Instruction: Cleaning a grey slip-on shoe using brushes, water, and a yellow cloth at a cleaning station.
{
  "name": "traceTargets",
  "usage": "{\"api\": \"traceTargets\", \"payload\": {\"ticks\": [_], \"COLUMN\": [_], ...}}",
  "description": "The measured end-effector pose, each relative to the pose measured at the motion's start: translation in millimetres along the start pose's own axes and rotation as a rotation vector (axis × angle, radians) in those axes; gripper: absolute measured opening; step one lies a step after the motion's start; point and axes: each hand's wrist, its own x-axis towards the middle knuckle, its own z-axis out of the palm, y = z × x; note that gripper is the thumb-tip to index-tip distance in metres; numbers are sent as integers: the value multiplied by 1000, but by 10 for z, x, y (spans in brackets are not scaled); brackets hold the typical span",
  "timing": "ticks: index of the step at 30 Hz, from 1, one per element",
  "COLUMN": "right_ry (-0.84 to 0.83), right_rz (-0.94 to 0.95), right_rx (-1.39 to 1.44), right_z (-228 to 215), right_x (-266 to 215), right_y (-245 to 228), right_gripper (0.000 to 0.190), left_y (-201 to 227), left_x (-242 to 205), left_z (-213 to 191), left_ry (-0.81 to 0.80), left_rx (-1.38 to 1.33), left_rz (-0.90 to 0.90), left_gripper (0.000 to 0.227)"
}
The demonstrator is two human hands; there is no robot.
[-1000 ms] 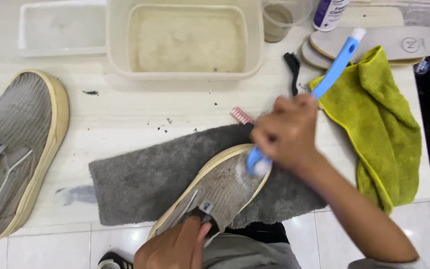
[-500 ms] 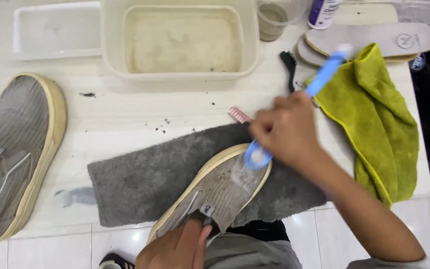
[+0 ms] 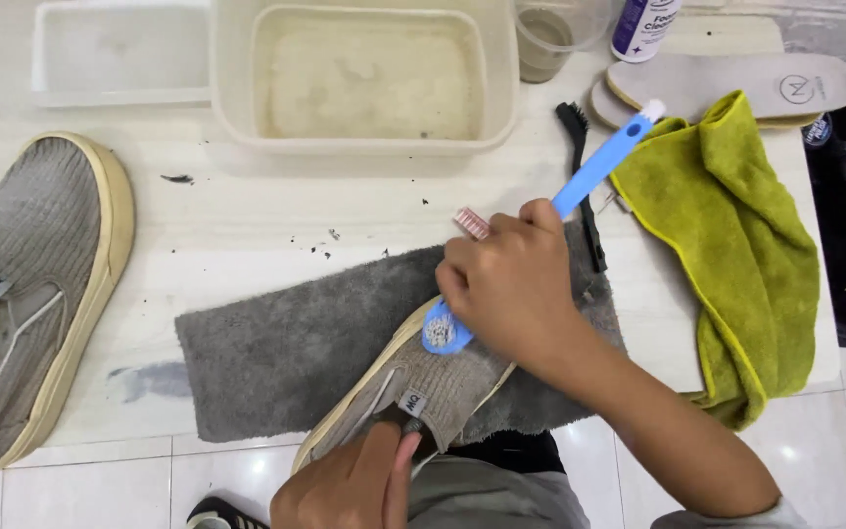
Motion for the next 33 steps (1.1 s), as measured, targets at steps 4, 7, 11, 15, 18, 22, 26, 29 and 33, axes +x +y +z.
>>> {"api": "traceTargets", "payload": {"ticks": [4, 7, 11, 15, 18, 22, 26, 29, 33], "right_ry": [-82, -62, -14, -38, -14, 11, 236, 483, 542], "right_rz": [-27, -36, -197, -71, -107, -83, -117, -318, -160], "right_rx": [101, 35, 316, 46, 227, 473, 579, 656, 544], "right_z": [71, 160, 35, 168, 100, 142, -50, -236, -99], "right_x": [70, 84, 130, 185, 124, -9, -130, -198, -221], "right_y": [188, 32, -105, -50, -161, 210, 180, 127, 234], "right_gripper": [28, 25, 26, 23, 21, 28, 35, 41, 43], "left_y": [-28, -14, -20, -4, 0, -51, -77, -74, -60], "left_x": [-5, 13, -37, 57, 106, 67, 64, 46, 5], "left_z": [-43, -55, 28, -13, 52, 43, 68, 76, 41], "left_ry": [-44, -26, -6, 56, 151, 31, 30, 10, -64], "left_rx": [-58, -52, -6, -51, -60, -56, -59, -42, -59], "left_rz": [-14, 4, -17, 26, 56, -23, 9, -25, -59], "left_gripper": [38, 37, 43, 40, 49, 42, 44, 45, 40]}}
